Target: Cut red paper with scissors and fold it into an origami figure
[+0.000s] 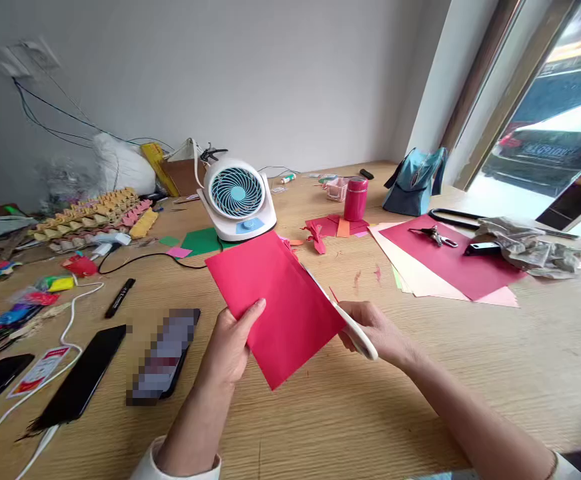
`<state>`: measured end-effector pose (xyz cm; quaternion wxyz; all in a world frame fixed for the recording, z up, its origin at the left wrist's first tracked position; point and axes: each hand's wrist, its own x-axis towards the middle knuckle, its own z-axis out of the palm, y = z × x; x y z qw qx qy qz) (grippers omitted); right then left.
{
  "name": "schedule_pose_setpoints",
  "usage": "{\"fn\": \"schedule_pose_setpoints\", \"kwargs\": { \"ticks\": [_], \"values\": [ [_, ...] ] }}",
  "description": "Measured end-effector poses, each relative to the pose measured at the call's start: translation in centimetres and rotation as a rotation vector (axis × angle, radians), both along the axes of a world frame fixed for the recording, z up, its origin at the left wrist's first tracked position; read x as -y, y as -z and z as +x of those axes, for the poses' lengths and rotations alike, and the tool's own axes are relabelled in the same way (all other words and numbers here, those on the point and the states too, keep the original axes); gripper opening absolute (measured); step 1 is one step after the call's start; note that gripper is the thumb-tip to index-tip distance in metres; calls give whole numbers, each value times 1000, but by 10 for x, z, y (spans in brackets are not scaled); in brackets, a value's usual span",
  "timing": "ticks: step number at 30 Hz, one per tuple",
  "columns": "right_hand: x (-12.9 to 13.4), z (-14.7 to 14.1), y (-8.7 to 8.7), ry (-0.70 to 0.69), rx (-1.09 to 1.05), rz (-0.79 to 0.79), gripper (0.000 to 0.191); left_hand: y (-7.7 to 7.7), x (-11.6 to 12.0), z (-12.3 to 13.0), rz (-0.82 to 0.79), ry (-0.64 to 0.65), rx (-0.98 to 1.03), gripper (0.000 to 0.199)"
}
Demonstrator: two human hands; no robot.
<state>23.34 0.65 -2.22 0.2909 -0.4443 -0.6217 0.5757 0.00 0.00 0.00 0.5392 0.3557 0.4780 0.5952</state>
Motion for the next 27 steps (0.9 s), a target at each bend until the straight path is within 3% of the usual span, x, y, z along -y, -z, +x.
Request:
{"fn": "schedule_pose_setpoints", "kwargs": {
  "ticks": [16,27],
  "values": [
    [-5,-3,0,27,-9,8,35,-2,1,0,20,-12,-11,38],
    [-5,1,-6,-64,82,38,31,-3,1,-1,-8,-1,-1,39]
  ]
}}
